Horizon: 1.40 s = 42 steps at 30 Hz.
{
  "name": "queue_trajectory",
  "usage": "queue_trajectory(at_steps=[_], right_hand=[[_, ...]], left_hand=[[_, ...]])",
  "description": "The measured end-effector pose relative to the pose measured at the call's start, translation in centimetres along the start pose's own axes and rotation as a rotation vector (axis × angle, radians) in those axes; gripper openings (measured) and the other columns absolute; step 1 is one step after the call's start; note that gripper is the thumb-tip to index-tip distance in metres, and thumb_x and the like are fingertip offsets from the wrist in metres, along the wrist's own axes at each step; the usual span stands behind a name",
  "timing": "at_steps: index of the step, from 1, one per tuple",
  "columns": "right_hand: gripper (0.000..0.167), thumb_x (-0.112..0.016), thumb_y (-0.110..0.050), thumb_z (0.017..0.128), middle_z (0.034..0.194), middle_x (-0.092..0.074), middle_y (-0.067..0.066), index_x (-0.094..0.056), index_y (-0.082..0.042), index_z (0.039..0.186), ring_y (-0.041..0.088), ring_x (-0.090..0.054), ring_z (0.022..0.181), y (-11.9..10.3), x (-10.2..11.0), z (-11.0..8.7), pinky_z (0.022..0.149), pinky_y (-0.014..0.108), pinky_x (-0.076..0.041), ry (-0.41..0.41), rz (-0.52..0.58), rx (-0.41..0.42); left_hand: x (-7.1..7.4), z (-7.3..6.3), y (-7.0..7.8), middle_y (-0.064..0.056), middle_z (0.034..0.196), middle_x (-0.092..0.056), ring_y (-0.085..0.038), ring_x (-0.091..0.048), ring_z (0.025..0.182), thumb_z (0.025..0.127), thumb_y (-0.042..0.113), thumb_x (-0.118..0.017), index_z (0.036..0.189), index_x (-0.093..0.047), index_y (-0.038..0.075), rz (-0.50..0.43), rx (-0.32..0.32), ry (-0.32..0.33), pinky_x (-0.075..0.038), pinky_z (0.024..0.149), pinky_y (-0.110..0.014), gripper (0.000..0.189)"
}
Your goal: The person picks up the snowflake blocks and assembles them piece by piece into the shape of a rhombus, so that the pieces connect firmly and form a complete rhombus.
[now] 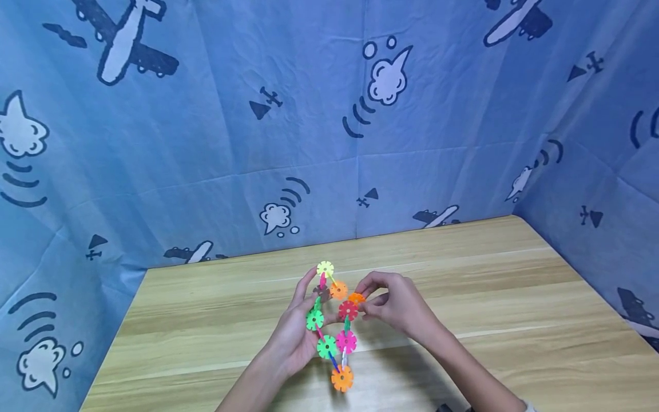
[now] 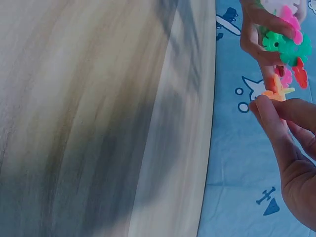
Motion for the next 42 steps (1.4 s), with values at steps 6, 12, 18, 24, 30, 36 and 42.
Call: queue_trajectory(at_steps=[6, 12, 18, 24, 30, 36, 42], right_hand=[[0.022, -0.075, 0.015, 0.085, 0.100, -0.074, 0.015, -0.072, 0.001, 0.103, 0.017, -0.082, 0.083, -0.3, -0.4, -0.3, 0.073, 0.028, -0.067, 0.044, -0.081, 0.050], [0.025, -0.079, 0.015, 0.082, 0.095, -0.075, 0.009, -0.073, -0.002, 0.099, 0.017, -0.081, 0.081, -0.6, -0.7, -0.4, 0.073, 0.024, -0.066, 0.099, -0.184, 0.107], [0.028, -0.086, 0.012, 0.079, 0.091, -0.076, 0.004, -0.074, -0.005, 0.096, 0.014, -0.079, 0.078, -1.0, -1.1, -0.6, 0.072, 0.023, -0.066, 0.145, -0.289, 0.167], [0.030, -0.088, 0.013, 0.076, 0.090, -0.076, 0.004, -0.074, -0.004, 0.096, 0.015, -0.078, 0.078, -1.0, -1.3, -0.6, 0.071, 0.024, -0.066, 0.177, -0.316, 0.180], [0.029, -0.088, 0.014, 0.075, 0.085, -0.075, 0.003, -0.074, -0.004, 0.093, 0.007, -0.075, 0.075, -1.0, -1.3, -0.8, 0.070, 0.018, -0.064, 0.196, -0.329, 0.170], [0.025, -0.086, 0.013, 0.077, 0.083, -0.076, 0.002, -0.075, -0.003, 0.092, 0.004, -0.071, 0.073, -0.9, -1.2, -0.8, 0.069, 0.018, -0.063, 0.164, -0.315, 0.127], [0.018, -0.083, 0.010, 0.081, 0.079, -0.075, -0.001, -0.078, -0.007, 0.085, 0.003, -0.067, 0.072, -0.8, -0.8, -0.4, 0.069, 0.018, -0.063, 0.100, -0.297, 0.083]], left_hand=[[-0.1, 0.0, -0.1, -0.019, 0.180, -0.009, -0.029, -0.068, 0.108, 0.117, 0.025, -0.032, 0.165, -0.027, 0.048, 0.005, -0.006, 0.005, -0.031, 0.065, -0.022, 0.054], [-0.3, 0.1, -0.3, -0.019, 0.179, -0.011, -0.026, -0.069, 0.101, 0.117, 0.023, -0.033, 0.165, -0.028, 0.047, -0.009, -0.004, 0.004, -0.029, 0.057, -0.019, 0.054], [-0.4, 0.2, -0.3, -0.018, 0.180, -0.010, -0.030, -0.069, 0.106, 0.117, 0.025, -0.033, 0.165, -0.028, 0.048, -0.009, -0.001, 0.004, -0.036, 0.075, -0.029, 0.053], [-0.3, 0.3, -0.4, -0.019, 0.178, -0.015, -0.027, -0.068, 0.102, 0.117, 0.025, -0.032, 0.164, -0.029, 0.048, -0.003, -0.001, 0.009, -0.039, 0.071, -0.025, 0.053], [-0.3, 0.3, -0.6, -0.022, 0.179, -0.012, -0.023, -0.069, 0.095, 0.117, 0.021, -0.031, 0.167, -0.024, 0.045, 0.018, -0.016, 0.000, -0.058, 0.092, -0.040, 0.056], [-0.1, 0.2, -0.8, -0.020, 0.177, -0.020, -0.022, -0.068, 0.093, 0.117, 0.022, -0.033, 0.167, -0.025, 0.046, 0.076, -0.028, 0.001, -0.056, 0.088, -0.038, 0.056], [0.0, 0.0, -0.7, -0.019, 0.174, -0.028, -0.021, -0.068, 0.095, 0.117, 0.028, -0.034, 0.164, -0.027, 0.051, 0.164, -0.037, 0.017, -0.049, 0.098, -0.047, 0.053]])
Point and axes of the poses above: each hand's wrist, its own z-axis towards the middle knuckle, its own x-axis out of the back of the hand, y = z × x, the point moved 6 cm from there along z, towards the middle knuckle
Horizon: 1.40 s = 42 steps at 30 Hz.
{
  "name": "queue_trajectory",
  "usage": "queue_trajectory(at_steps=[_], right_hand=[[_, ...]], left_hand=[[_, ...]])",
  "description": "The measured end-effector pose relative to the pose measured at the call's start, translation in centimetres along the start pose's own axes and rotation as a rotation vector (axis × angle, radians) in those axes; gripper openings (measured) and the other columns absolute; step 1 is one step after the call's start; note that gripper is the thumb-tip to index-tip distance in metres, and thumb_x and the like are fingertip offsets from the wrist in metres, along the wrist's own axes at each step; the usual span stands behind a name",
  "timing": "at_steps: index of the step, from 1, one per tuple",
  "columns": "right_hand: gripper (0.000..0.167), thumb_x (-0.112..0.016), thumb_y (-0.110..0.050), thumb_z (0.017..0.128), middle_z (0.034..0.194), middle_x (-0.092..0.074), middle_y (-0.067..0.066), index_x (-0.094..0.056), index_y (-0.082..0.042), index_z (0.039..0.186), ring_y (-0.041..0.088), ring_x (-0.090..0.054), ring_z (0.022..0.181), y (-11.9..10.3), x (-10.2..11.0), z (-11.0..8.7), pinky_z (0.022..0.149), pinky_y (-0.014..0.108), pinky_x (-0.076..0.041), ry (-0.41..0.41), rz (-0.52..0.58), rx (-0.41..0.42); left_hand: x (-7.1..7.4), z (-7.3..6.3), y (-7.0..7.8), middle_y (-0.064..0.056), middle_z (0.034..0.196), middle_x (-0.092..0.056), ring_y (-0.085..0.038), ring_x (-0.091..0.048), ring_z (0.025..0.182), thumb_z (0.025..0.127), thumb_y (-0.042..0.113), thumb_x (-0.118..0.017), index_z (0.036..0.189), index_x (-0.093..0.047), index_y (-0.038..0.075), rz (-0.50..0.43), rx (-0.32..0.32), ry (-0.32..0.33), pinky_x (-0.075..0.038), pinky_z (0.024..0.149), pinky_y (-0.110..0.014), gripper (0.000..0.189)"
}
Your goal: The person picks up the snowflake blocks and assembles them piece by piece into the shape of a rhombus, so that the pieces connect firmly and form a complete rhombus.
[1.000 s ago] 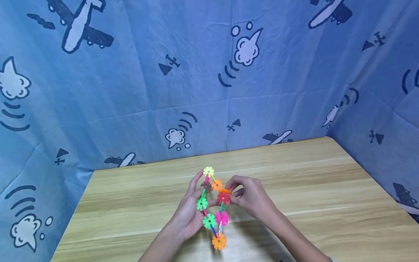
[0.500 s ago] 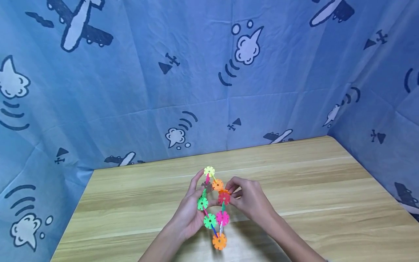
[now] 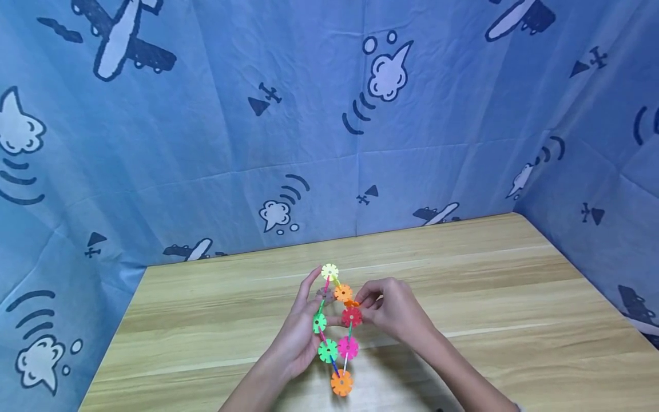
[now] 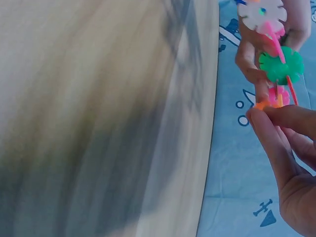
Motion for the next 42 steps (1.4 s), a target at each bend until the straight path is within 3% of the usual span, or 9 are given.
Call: queue_trajectory(at_steps=[4, 7, 15, 22, 25, 31, 38, 41, 42], right_hand=[[0.016, -0.081, 0.011, 0.082, 0.078, -0.077, 0.001, -0.080, -0.005, 0.085, 0.005, -0.068, 0.069, 0.1, 0.2, 0.2, 0.066, 0.020, -0.063, -0.050, 0.054, -0.016], [0.013, -0.081, 0.010, 0.082, 0.079, -0.077, 0.003, -0.081, -0.002, 0.087, 0.008, -0.071, 0.067, 0.3, 0.3, 0.4, 0.064, 0.022, -0.064, -0.095, 0.098, -0.032], [0.006, -0.083, 0.002, 0.086, 0.084, -0.081, 0.010, -0.081, 0.002, 0.092, 0.021, -0.078, 0.067, 0.6, 0.6, 0.9, 0.064, 0.037, -0.067, -0.180, 0.169, -0.114], [0.007, -0.086, -0.002, 0.084, 0.077, -0.079, 0.006, -0.081, 0.000, 0.089, 0.022, -0.077, 0.065, 0.1, 0.6, 1.1, 0.057, 0.033, -0.063, -0.147, 0.123, -0.151], [0.007, -0.086, -0.002, 0.085, 0.077, -0.080, 0.007, -0.081, 0.001, 0.089, 0.023, -0.078, 0.065, 0.0, 0.5, 1.0, 0.060, 0.035, -0.065, -0.139, 0.148, -0.158], [0.007, -0.086, -0.004, 0.087, 0.080, -0.081, 0.008, -0.082, 0.001, 0.090, 0.019, -0.077, 0.065, -0.4, 0.3, 1.1, 0.065, 0.038, -0.067, -0.124, 0.170, -0.148], [0.007, -0.085, -0.005, 0.088, 0.080, -0.081, 0.009, -0.081, 0.001, 0.090, 0.019, -0.077, 0.064, -0.5, 0.2, 1.1, 0.064, 0.033, -0.066, -0.078, 0.173, -0.153], [0.008, -0.087, -0.006, 0.087, 0.077, -0.079, 0.006, -0.081, 0.000, 0.089, 0.017, -0.076, 0.064, -0.5, 0.1, 1.1, 0.060, 0.033, -0.065, -0.043, 0.152, -0.168], [0.009, -0.087, -0.007, 0.087, 0.077, -0.079, 0.006, -0.081, -0.001, 0.088, 0.017, -0.076, 0.064, -0.5, 0.0, 1.1, 0.060, 0.034, -0.065, -0.032, 0.146, -0.171]], left_hand=[[0.0, 0.0, 0.0, -0.021, 0.174, -0.028, -0.021, -0.068, 0.092, 0.118, 0.023, -0.034, 0.163, -0.029, 0.051, 0.004, -0.010, -0.008, -0.052, 0.079, -0.033, 0.054], [0.0, 0.0, 0.0, -0.022, 0.174, -0.027, -0.021, -0.067, 0.092, 0.118, 0.021, -0.033, 0.163, -0.029, 0.050, 0.004, -0.018, -0.011, -0.050, 0.075, -0.030, 0.054], [0.1, -0.1, 0.1, -0.020, 0.170, -0.036, -0.022, -0.067, 0.096, 0.118, 0.022, -0.033, 0.165, -0.027, 0.048, 0.027, -0.009, 0.011, -0.054, 0.097, -0.043, 0.054], [0.0, -0.2, 0.2, -0.020, 0.169, -0.037, -0.023, -0.069, 0.097, 0.118, 0.023, -0.033, 0.165, -0.026, 0.048, 0.031, -0.010, -0.006, -0.055, 0.082, -0.034, 0.054], [-0.1, -0.2, 0.3, -0.020, 0.170, -0.033, -0.023, -0.069, 0.097, 0.118, 0.024, -0.033, 0.164, -0.028, 0.050, 0.039, -0.010, -0.008, -0.054, 0.086, -0.037, 0.053], [0.0, -0.2, 0.3, -0.018, 0.173, -0.027, -0.024, -0.069, 0.097, 0.118, 0.025, -0.034, 0.162, -0.029, 0.054, 0.047, 0.004, 0.004, -0.046, 0.109, -0.056, 0.053], [0.2, -0.1, 0.4, -0.021, 0.173, -0.024, -0.026, -0.068, 0.100, 0.118, 0.023, -0.034, 0.164, -0.028, 0.049, -0.001, -0.003, 0.004, -0.056, 0.093, -0.039, 0.054], [0.3, -0.1, 0.3, -0.022, 0.171, -0.028, -0.024, -0.069, 0.099, 0.117, 0.022, -0.033, 0.164, -0.027, 0.049, -0.008, 0.001, 0.013, -0.054, 0.091, -0.039, 0.055], [0.3, -0.1, 0.2, -0.021, 0.171, -0.028, -0.024, -0.069, 0.098, 0.117, 0.022, -0.034, 0.164, -0.027, 0.050, -0.004, 0.006, 0.022, -0.054, 0.096, -0.045, 0.055]])
Point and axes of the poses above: each hand's wrist, its own z-axis towards the middle knuckle, its own x-axis out of the back of the hand, y = z × x, the point moved 6 cm from there along z, towards the middle knuckle
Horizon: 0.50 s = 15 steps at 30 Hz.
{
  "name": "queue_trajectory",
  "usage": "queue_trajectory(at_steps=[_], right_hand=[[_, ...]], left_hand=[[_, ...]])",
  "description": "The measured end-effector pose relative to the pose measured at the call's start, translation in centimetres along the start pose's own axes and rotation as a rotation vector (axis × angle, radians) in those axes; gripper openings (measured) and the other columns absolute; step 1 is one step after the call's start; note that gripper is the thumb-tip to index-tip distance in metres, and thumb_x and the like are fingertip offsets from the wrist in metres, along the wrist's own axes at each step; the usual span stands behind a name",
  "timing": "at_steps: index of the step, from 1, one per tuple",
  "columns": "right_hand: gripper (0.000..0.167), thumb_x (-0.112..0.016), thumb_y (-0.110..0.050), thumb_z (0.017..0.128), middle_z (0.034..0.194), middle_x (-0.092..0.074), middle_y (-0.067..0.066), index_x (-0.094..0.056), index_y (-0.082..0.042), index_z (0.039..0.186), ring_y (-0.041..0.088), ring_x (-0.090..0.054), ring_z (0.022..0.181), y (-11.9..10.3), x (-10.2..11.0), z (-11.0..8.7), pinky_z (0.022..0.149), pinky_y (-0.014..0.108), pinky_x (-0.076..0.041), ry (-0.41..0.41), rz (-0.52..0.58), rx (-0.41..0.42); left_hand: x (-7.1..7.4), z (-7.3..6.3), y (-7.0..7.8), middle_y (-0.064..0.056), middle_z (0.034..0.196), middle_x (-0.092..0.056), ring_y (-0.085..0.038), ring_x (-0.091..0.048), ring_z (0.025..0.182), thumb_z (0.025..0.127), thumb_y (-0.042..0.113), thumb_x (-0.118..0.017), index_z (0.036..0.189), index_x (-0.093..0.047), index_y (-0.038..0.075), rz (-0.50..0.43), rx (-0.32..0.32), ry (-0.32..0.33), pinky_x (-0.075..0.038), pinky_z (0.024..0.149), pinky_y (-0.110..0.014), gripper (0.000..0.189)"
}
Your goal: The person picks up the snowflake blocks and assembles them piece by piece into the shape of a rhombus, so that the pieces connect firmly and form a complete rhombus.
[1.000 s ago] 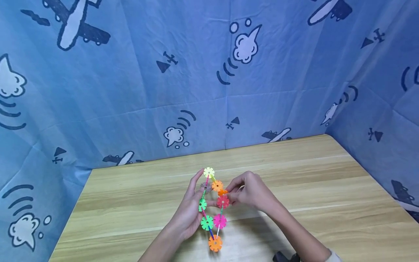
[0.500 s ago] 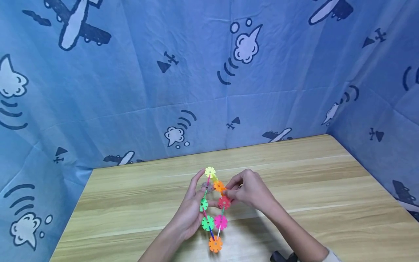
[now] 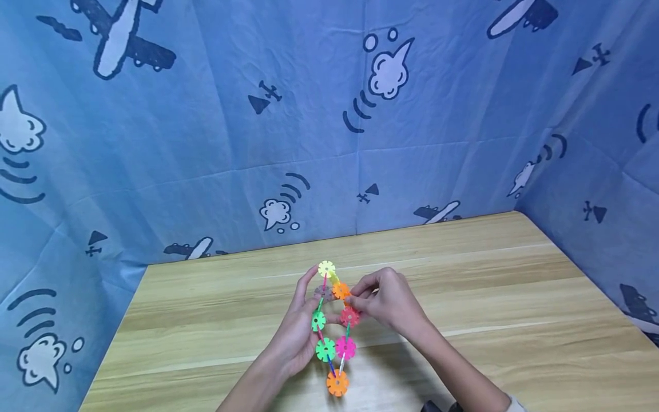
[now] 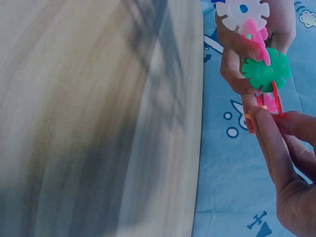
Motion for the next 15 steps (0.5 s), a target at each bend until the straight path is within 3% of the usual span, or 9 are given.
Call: queue_trajectory(at_steps=[5, 9, 15], right_hand=[[0.008, -0.088, -0.006, 0.086, 0.077, -0.078, 0.004, -0.081, -0.002, 0.086, 0.015, -0.075, 0.064, -0.02, -0.23, -0.09, 0.059, 0.035, -0.065, 0.026, -0.018, 0.007], [0.007, -0.088, -0.005, 0.086, 0.077, -0.078, 0.004, -0.081, -0.003, 0.085, 0.014, -0.074, 0.064, -0.10, -0.41, -0.02, 0.059, 0.028, -0.063, 0.036, -0.027, 0.015], [0.010, -0.088, -0.009, 0.088, 0.080, -0.078, 0.005, -0.081, -0.002, 0.089, 0.014, -0.077, 0.069, -0.09, -0.39, 0.05, 0.061, 0.025, -0.063, 0.035, -0.002, 0.005]], left_hand=[[0.05, 0.09, -0.20, -0.020, 0.177, -0.018, -0.023, -0.071, 0.096, 0.117, 0.023, -0.034, 0.165, -0.025, 0.050, 0.002, 0.016, 0.022, -0.049, 0.109, -0.059, 0.055], [0.04, 0.22, -0.21, -0.020, 0.179, -0.008, -0.024, -0.073, 0.097, 0.117, 0.022, -0.035, 0.166, -0.023, 0.046, -0.021, 0.021, 0.021, -0.061, 0.093, -0.048, 0.056], [0.32, 0.20, -0.13, -0.020, 0.171, -0.031, -0.024, -0.072, 0.097, 0.117, 0.023, -0.035, 0.167, -0.024, 0.045, -0.005, 0.012, 0.026, -0.055, 0.088, -0.038, 0.056]])
Point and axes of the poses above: each hand's wrist, its own z-axis towards the middle knuckle, its own x-axis out of the back of the hand, y = z × x, the point moved 6 cm from there along z, towards the middle knuckle
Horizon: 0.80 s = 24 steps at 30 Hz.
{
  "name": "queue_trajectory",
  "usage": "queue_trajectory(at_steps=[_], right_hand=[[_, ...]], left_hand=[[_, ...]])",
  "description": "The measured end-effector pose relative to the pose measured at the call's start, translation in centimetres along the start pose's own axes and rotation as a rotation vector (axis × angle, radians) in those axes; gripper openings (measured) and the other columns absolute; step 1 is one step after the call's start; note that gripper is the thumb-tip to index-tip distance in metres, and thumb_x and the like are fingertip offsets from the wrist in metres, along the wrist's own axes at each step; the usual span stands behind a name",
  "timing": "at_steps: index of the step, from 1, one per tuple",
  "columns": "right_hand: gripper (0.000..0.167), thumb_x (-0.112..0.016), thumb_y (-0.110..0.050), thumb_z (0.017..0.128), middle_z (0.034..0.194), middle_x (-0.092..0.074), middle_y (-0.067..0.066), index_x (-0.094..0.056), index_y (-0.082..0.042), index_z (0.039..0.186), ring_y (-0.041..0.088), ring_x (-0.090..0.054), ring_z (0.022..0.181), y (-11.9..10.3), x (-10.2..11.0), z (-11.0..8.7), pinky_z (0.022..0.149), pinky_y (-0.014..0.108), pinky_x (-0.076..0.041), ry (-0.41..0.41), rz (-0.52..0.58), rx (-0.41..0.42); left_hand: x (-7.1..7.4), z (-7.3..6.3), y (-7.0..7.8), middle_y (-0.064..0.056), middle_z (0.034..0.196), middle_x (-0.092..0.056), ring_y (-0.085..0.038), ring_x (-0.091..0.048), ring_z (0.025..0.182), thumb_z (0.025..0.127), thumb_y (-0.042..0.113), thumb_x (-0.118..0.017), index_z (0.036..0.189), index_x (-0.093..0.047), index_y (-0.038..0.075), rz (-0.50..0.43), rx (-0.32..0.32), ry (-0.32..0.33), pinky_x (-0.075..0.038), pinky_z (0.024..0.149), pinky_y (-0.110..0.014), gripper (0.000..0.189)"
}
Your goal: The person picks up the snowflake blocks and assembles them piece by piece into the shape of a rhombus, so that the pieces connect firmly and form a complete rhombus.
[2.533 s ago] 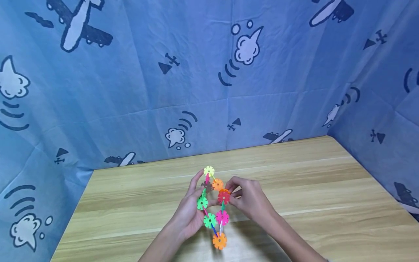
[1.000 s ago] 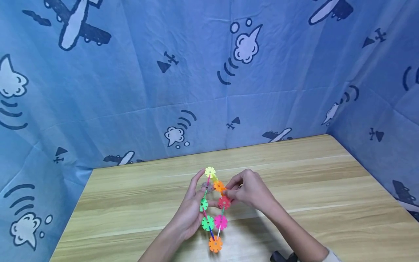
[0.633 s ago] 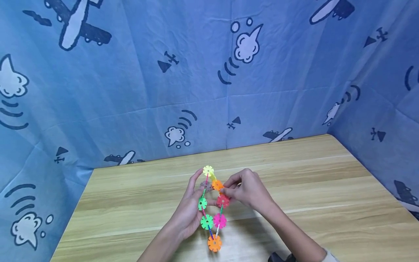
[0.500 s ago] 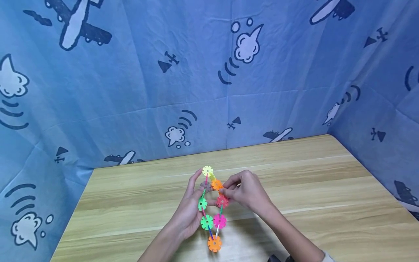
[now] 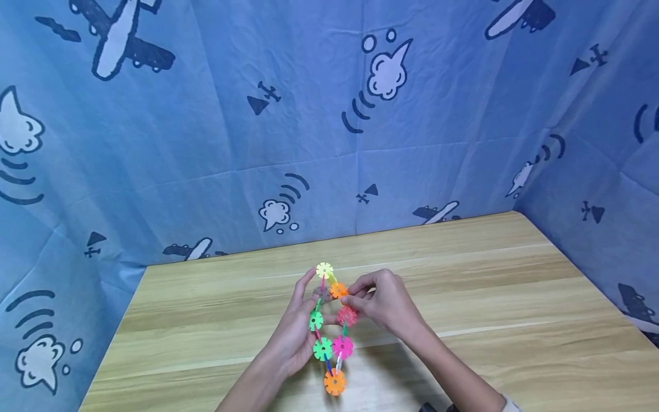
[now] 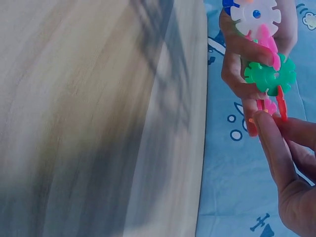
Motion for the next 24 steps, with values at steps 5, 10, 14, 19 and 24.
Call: queue_trajectory(at_steps=[5, 10, 14, 19, 24], right_hand=[[0.014, -0.083, -0.006, 0.093, 0.092, -0.078, 0.013, -0.079, 0.005, 0.102, 0.021, -0.081, 0.074, 0.11, 0.07, 0.30, 0.069, 0.037, -0.068, -0.068, 0.125, 0.001], [0.019, -0.077, -0.006, 0.098, 0.102, -0.076, 0.020, -0.076, 0.009, 0.111, 0.025, -0.082, 0.081, 0.16, 0.01, 0.42, 0.076, 0.040, -0.069, -0.136, 0.206, -0.018], [0.022, -0.075, -0.008, 0.100, 0.108, -0.077, 0.021, -0.076, 0.008, 0.114, 0.025, -0.082, 0.085, 0.12, -0.10, 0.28, 0.077, 0.036, -0.069, -0.147, 0.198, -0.024], [0.023, -0.076, -0.009, 0.100, 0.108, -0.077, 0.020, -0.076, 0.008, 0.115, 0.025, -0.082, 0.088, 0.18, -0.19, 0.18, 0.077, 0.036, -0.068, -0.146, 0.191, -0.025], [0.024, -0.075, -0.011, 0.101, 0.108, -0.078, 0.020, -0.075, 0.008, 0.115, 0.025, -0.082, 0.087, 0.26, -0.13, 0.34, 0.077, 0.034, -0.068, -0.148, 0.191, -0.027]], left_hand=[[0.11, -0.13, 0.20, -0.020, 0.167, -0.038, -0.023, -0.071, 0.094, 0.118, 0.021, -0.033, 0.166, -0.025, 0.047, -0.054, -0.020, -0.019, -0.059, 0.075, -0.031, 0.056], [0.16, -0.30, 0.34, -0.019, 0.166, -0.041, -0.023, -0.071, 0.092, 0.118, 0.025, -0.035, 0.166, -0.023, 0.048, -0.070, -0.025, -0.027, -0.058, 0.072, -0.030, 0.055], [0.15, -0.31, 0.48, -0.019, 0.168, -0.039, -0.022, -0.070, 0.092, 0.117, 0.033, -0.042, 0.167, -0.020, 0.049, -0.047, -0.030, -0.029, -0.056, 0.096, -0.045, 0.056], [0.07, -0.24, 0.59, -0.019, 0.172, -0.031, -0.019, -0.071, 0.093, 0.115, 0.037, -0.048, 0.166, -0.018, 0.051, -0.029, -0.037, -0.036, -0.015, 0.123, -0.082, 0.061], [-0.05, -0.17, 0.71, -0.025, 0.174, -0.023, -0.017, -0.072, 0.090, 0.112, 0.028, -0.058, 0.167, -0.016, 0.048, -0.010, -0.056, -0.028, -0.013, 0.127, -0.080, 0.073]])
Point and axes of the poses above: each hand's wrist, its own z-axis towards the middle knuckle, its own x-axis out of the back of the hand, y = z × x, the point moved 6 cm from there along z, towards the middle knuckle
